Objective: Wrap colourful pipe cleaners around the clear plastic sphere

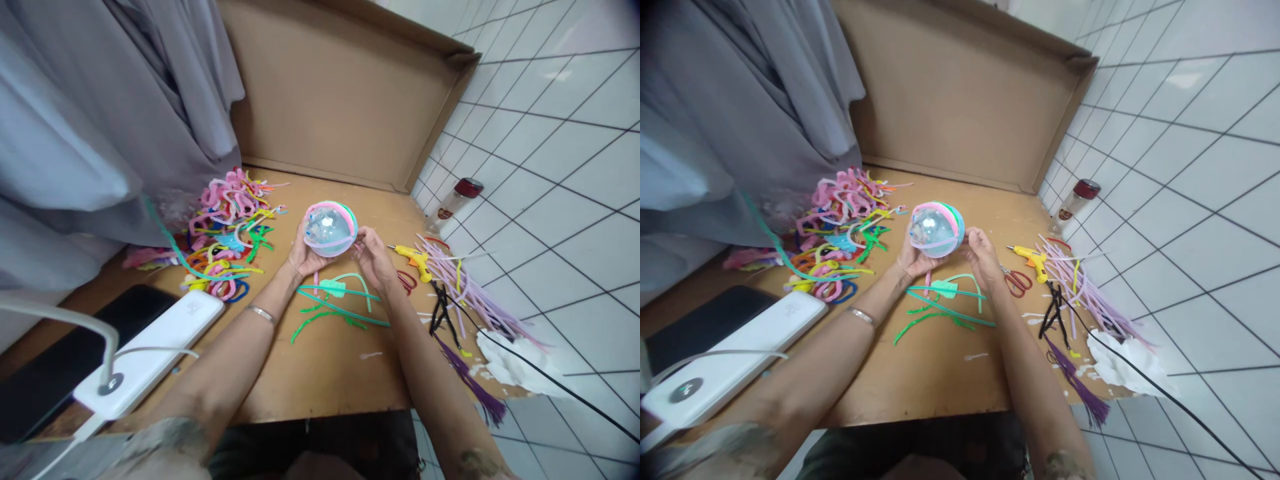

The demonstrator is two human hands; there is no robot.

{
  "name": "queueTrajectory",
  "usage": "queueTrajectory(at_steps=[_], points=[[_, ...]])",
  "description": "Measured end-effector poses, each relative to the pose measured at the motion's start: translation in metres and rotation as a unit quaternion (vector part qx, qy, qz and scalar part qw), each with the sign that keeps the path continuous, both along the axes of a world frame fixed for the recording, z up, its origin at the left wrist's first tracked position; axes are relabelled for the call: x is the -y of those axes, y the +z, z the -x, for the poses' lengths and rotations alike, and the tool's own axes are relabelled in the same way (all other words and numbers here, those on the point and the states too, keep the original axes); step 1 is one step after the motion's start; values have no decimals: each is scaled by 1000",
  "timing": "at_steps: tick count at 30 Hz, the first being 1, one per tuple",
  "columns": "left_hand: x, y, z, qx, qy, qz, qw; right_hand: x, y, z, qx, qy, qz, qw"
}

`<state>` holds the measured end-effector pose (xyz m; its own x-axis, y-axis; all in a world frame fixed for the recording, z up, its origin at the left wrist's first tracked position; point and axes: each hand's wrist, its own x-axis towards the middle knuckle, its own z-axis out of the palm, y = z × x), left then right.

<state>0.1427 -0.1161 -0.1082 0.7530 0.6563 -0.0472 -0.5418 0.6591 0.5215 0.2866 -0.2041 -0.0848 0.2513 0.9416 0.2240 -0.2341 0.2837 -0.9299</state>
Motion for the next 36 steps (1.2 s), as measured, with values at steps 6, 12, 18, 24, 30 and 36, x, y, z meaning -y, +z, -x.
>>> queueTrajectory(at_steps=[6,12,18,24,30,36], points=[[-3,-3,3,11,-9,15,1000,3,3,-2,-2,5,20,1000],[-4,-6,0,2,-27,-13,1000,2,-1,-9,22,-1,26,999],[0,-4,-3,-1,-20,-64,998,1,-3,-14,11,20,38,999],[-2,-7,-9,-19,36,-120,992,-3,-2,-34,65,-65,38,995],[1,-11,-20,-32,113,-214,970,0,2,-39,231,-107,-35,966],[1,-20,-29,-73,130,-296,943,0,-2,-27,336,-135,-42,931]])
